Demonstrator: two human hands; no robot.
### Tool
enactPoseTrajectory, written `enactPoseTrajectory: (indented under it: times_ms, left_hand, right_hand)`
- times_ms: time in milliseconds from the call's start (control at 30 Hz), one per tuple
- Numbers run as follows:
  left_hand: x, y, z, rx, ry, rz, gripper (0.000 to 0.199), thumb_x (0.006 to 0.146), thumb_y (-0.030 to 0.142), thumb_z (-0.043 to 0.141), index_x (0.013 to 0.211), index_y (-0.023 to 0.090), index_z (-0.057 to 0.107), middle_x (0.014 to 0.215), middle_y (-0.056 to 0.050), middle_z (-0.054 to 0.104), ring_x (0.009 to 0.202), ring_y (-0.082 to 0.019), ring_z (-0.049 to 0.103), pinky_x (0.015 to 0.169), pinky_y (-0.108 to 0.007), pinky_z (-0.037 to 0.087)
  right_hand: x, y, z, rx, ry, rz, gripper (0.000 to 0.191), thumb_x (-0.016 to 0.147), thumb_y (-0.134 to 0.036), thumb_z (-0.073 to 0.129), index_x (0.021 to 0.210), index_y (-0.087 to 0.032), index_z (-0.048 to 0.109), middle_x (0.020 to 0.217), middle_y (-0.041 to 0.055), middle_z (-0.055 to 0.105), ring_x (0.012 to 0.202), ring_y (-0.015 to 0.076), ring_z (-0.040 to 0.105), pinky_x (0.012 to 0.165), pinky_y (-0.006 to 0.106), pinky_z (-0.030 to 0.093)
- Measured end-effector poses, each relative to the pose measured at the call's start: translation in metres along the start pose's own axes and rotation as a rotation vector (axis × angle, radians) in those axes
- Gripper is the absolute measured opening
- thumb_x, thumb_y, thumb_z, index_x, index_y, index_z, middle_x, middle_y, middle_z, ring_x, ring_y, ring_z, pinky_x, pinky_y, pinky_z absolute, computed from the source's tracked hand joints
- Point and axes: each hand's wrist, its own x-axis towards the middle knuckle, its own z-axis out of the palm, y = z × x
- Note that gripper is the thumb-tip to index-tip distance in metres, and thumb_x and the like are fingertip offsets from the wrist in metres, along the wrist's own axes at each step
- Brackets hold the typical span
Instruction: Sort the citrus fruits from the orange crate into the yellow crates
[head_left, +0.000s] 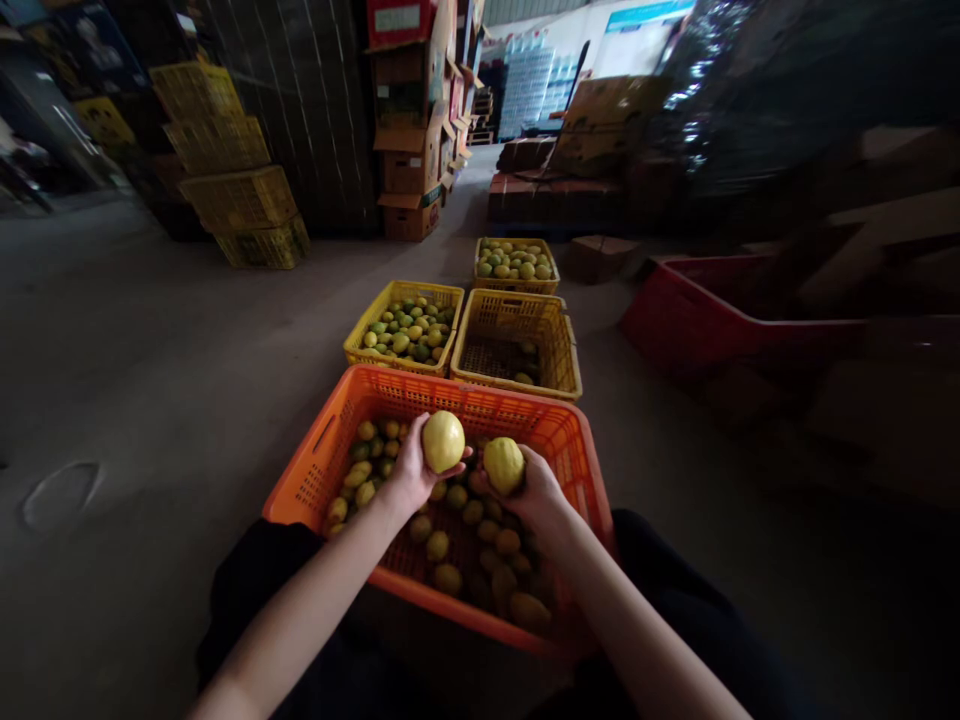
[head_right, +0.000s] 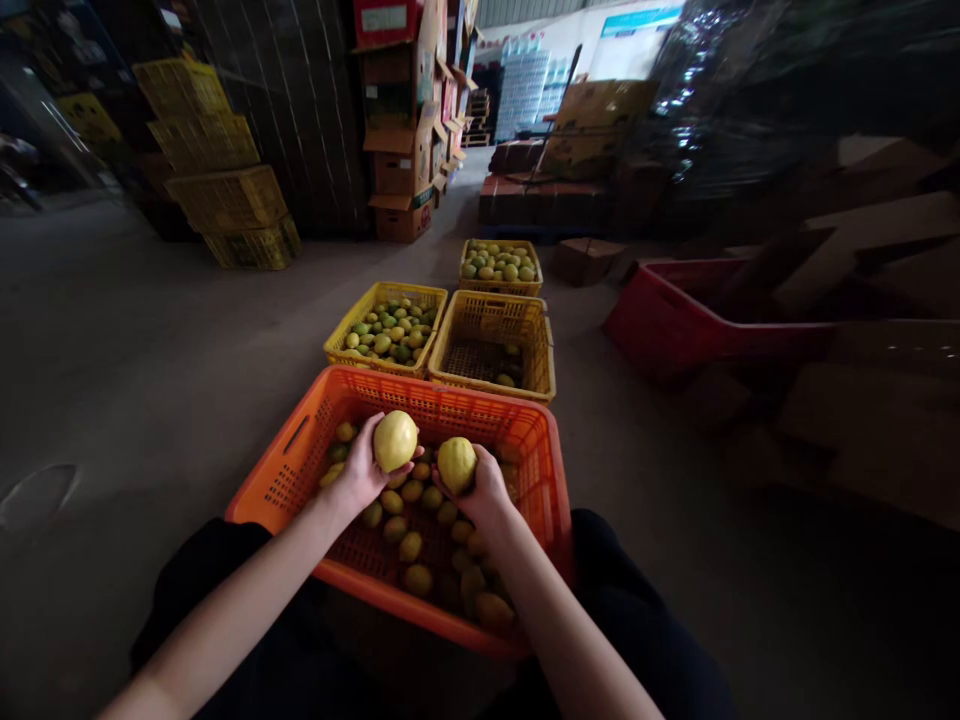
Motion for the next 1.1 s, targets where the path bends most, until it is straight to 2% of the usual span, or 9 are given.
enactPoseTrajectory:
  times_ms: [100, 200, 333, 400, 500, 633, 867, 1100]
  left_hand:
    - [0.003, -0.005, 0.000, 0.146, 0.062, 0.156, 0.029, 0.083, 0.041, 0.048, 0.098, 0.018, 0.057, 0.081, -0.005, 0.065, 0.067, -0.017, 0.065, 0.047, -0.022, 0.051]
    - [0.010, -0.010, -0.007, 0.243, 0.085, 0.336, 0.022, 0.081, 0.037, 0.054, 0.096, 0.023, 0.059, 0.096, -0.002, 0.063, 0.082, -0.015, 0.063, 0.055, -0.019, 0.052]
    - [0.016, -0.015, -0.013, 0.332, 0.086, 0.439, 0.019, 0.078, 0.037, 0.056, 0.089, 0.022, 0.060, 0.099, -0.002, 0.061, 0.092, -0.016, 0.058, 0.062, -0.017, 0.050]
    - [0.015, -0.014, -0.012, 0.362, 0.066, 0.451, 0.020, 0.076, 0.038, 0.059, 0.087, 0.021, 0.059, 0.098, -0.002, 0.060, 0.090, -0.016, 0.057, 0.063, -0.018, 0.049]
    - [0.007, -0.013, -0.007, 0.399, 0.023, 0.391, 0.027, 0.069, 0.034, 0.065, 0.092, 0.022, 0.056, 0.096, -0.002, 0.059, 0.082, -0.016, 0.058, 0.059, -0.019, 0.048]
    - [0.001, -0.012, -0.002, 0.440, 0.046, 0.379, 0.040, 0.061, 0.030, 0.072, 0.096, 0.023, 0.055, 0.095, -0.003, 0.059, 0.079, -0.015, 0.057, 0.060, -0.019, 0.045]
    - [0.015, -0.015, -0.010, 0.399, 0.069, 0.443, 0.031, 0.067, 0.034, 0.068, 0.093, 0.021, 0.057, 0.101, -0.005, 0.060, 0.096, -0.018, 0.056, 0.077, -0.024, 0.046]
    - [0.020, -0.016, -0.013, 0.328, 0.090, 0.391, 0.032, 0.069, 0.035, 0.068, 0.096, 0.022, 0.055, 0.099, -0.004, 0.060, 0.091, -0.017, 0.058, 0.073, -0.026, 0.049]
  right_hand:
    - [-0.005, -0.003, 0.005, 0.100, 0.092, 0.159, 0.010, 0.075, -0.021, 0.045, 0.074, -0.019, 0.054, 0.057, 0.0033, 0.061, 0.052, 0.0158, 0.058, 0.048, 0.028, 0.050]
    - [-0.008, -0.005, 0.008, 0.137, 0.111, 0.162, 0.009, 0.076, -0.021, 0.045, 0.076, -0.019, 0.054, 0.058, 0.0032, 0.061, 0.052, 0.0161, 0.058, 0.047, 0.028, 0.050]
    - [-0.008, -0.005, 0.009, 0.180, 0.118, 0.130, 0.008, 0.077, -0.023, 0.047, 0.077, -0.019, 0.053, 0.059, 0.0020, 0.060, 0.052, 0.0148, 0.058, 0.048, 0.026, 0.051]
    - [-0.007, -0.005, 0.008, 0.200, 0.113, 0.102, 0.008, 0.078, -0.027, 0.049, 0.077, -0.020, 0.053, 0.058, 0.0012, 0.060, 0.053, 0.0147, 0.058, 0.048, 0.025, 0.052]
    - [-0.006, -0.006, 0.007, 0.229, 0.142, 0.071, 0.009, 0.079, -0.029, 0.050, 0.074, -0.022, 0.052, 0.055, -0.0008, 0.059, 0.052, 0.0139, 0.057, 0.046, 0.024, 0.052]
    - [-0.005, -0.007, 0.006, 0.235, 0.134, 0.084, 0.009, 0.079, -0.028, 0.050, 0.073, -0.022, 0.053, 0.054, -0.0008, 0.059, 0.051, 0.0139, 0.057, 0.044, 0.023, 0.051]
    - [-0.004, -0.004, 0.007, 0.248, 0.114, 0.104, 0.006, 0.078, -0.025, 0.049, 0.075, -0.022, 0.052, 0.055, -0.0015, 0.057, 0.052, 0.0128, 0.056, 0.046, 0.023, 0.050]
    - [-0.005, -0.004, 0.005, 0.194, 0.066, 0.158, 0.014, 0.074, -0.030, 0.046, 0.078, -0.020, 0.055, 0.058, 0.0037, 0.061, 0.053, 0.0148, 0.058, 0.041, 0.021, 0.045]
